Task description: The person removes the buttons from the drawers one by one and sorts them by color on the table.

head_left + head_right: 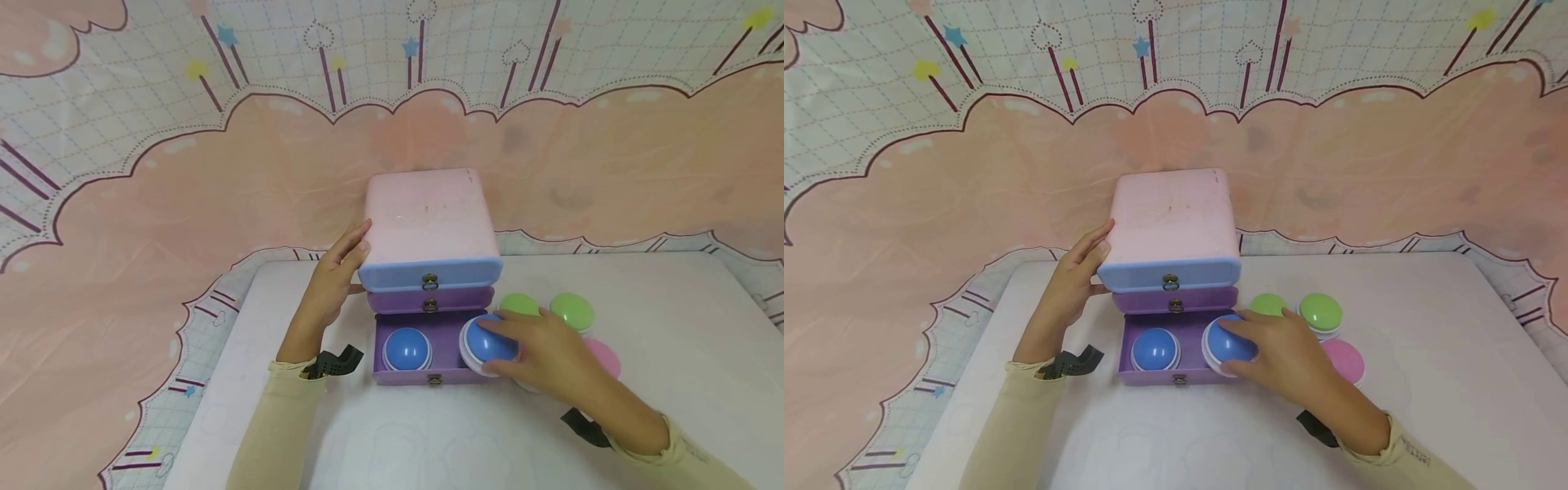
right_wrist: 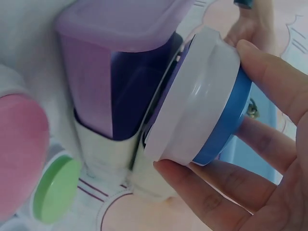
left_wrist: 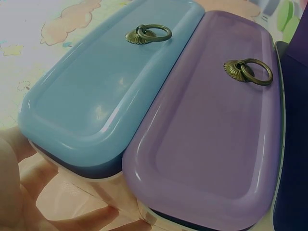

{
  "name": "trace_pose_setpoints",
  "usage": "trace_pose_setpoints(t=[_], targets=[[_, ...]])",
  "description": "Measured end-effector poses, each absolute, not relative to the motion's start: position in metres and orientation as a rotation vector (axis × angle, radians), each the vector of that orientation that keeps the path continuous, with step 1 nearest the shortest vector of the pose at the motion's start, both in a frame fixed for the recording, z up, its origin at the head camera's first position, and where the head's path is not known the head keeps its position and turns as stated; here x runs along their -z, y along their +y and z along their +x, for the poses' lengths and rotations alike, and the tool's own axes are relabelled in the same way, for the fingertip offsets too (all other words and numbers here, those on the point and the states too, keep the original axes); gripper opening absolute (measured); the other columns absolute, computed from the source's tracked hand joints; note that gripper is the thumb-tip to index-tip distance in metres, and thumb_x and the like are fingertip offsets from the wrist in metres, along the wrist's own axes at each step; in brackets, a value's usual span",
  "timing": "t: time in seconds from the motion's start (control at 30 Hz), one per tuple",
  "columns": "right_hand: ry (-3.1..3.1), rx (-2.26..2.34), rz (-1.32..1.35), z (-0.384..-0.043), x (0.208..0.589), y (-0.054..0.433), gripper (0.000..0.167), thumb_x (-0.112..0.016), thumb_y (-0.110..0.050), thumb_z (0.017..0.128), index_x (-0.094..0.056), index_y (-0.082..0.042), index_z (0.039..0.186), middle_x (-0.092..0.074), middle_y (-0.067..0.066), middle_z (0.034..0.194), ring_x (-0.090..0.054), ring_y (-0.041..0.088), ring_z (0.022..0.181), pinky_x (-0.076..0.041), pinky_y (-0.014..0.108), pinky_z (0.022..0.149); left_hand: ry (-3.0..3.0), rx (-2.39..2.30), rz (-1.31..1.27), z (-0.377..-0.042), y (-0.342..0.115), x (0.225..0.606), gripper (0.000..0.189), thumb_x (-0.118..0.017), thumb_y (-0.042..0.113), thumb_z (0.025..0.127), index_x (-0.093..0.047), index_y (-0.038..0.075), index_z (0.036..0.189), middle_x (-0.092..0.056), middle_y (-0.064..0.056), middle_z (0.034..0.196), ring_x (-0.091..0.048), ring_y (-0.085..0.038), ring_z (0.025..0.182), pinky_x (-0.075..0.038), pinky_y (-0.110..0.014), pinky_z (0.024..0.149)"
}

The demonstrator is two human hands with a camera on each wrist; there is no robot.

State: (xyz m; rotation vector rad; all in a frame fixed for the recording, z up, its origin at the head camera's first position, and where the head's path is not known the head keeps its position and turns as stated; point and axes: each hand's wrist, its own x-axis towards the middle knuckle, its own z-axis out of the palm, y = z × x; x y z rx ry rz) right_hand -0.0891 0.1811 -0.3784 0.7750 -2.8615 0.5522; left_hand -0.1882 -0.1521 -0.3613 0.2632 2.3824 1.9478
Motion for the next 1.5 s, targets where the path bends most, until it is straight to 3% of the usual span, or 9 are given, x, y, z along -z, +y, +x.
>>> trace_pose_setpoints(t=[0.23, 0.57, 0.83, 1.07, 1.23, 1.5], targets=[[-2.915, -0.537, 0.679, -0.069, 0.379, 0.204, 0.062, -0.086, -0.053, 0.075, -0.071, -0.029, 0.13, -0.074, 0.008, 0.125, -0.072, 0.032, 0.107, -0.061, 0.049, 0.082, 2.379, -1.951, 0.262, -0.188, -0.152, 0.36, 0.048, -0.052, 0.042, 0.106, -0.045, 0.04, 0.153, -0.019, 0.008, 0.171, -0.037, -0.031, 0.151, -0.057, -0.062, 0.09], [-2.985, -0.55, 0.606, -0.043, 0.388, 0.232, 0.065, -0.078, -0.064, 0.079, -0.069, -0.031, 0.133, -0.073, 0.005, 0.128, -0.07, 0.028, 0.113, -0.058, 0.056, 0.088, 2.378, -1.948, 0.262, -0.188, -0.151, 0.361, 0.048, -0.052, 0.042, 0.106, -0.045, 0.041, 0.153, -0.021, 0.013, 0.17, -0.039, -0.031, 0.149, -0.057, -0.061, 0.09], [-3.148, -0.577, 0.472, -0.026, 0.401, 0.242, 0.074, -0.067, -0.081, 0.074, -0.067, -0.037, 0.134, -0.072, 0.006, 0.13, -0.069, 0.032, 0.113, -0.058, 0.057, 0.089, 2.375, -1.95, 0.271, -0.19, -0.152, 0.362, 0.048, -0.052, 0.042, 0.106, -0.045, 0.041, 0.153, -0.02, 0.011, 0.171, -0.039, -0.031, 0.15, -0.056, -0.063, 0.089], [-3.122, -0.576, 0.488, -0.01, 0.418, 0.249, 0.071, -0.07, -0.078, 0.073, -0.068, -0.039, 0.132, -0.071, 0.004, 0.13, -0.069, 0.028, 0.113, -0.059, 0.054, 0.09, 2.367, -1.958, 0.27, -0.19, -0.152, 0.363, 0.048, -0.052, 0.041, 0.106, -0.045, 0.04, 0.153, -0.017, 0.008, 0.172, -0.035, -0.03, 0.152, -0.056, -0.062, 0.089], [-3.362, -0.628, 0.318, -0.009, 0.423, 0.251, 0.079, -0.067, -0.082, 0.07, -0.064, -0.04, 0.137, -0.065, 0.007, 0.14, -0.065, 0.036, 0.121, -0.057, 0.057, 0.092, 2.368, -1.957, 0.271, -0.189, -0.152, 0.363, 0.048, -0.052, 0.041, 0.106, -0.045, 0.04, 0.153, -0.016, 0.005, 0.173, -0.035, -0.03, 0.151, -0.056, -0.063, 0.089], [-3.572, -0.789, 0.032, -0.009, 0.432, 0.254, 0.087, -0.074, -0.08, 0.066, -0.06, -0.041, 0.142, -0.058, 0.006, 0.15, -0.058, 0.04, 0.13, -0.057, 0.057, 0.094, 2.368, -1.95, 0.265, -0.189, -0.152, 0.362, 0.048, -0.052, 0.042, 0.106, -0.045, 0.041, 0.153, -0.016, 0.007, 0.172, -0.032, -0.027, 0.153, -0.056, -0.064, 0.09]])
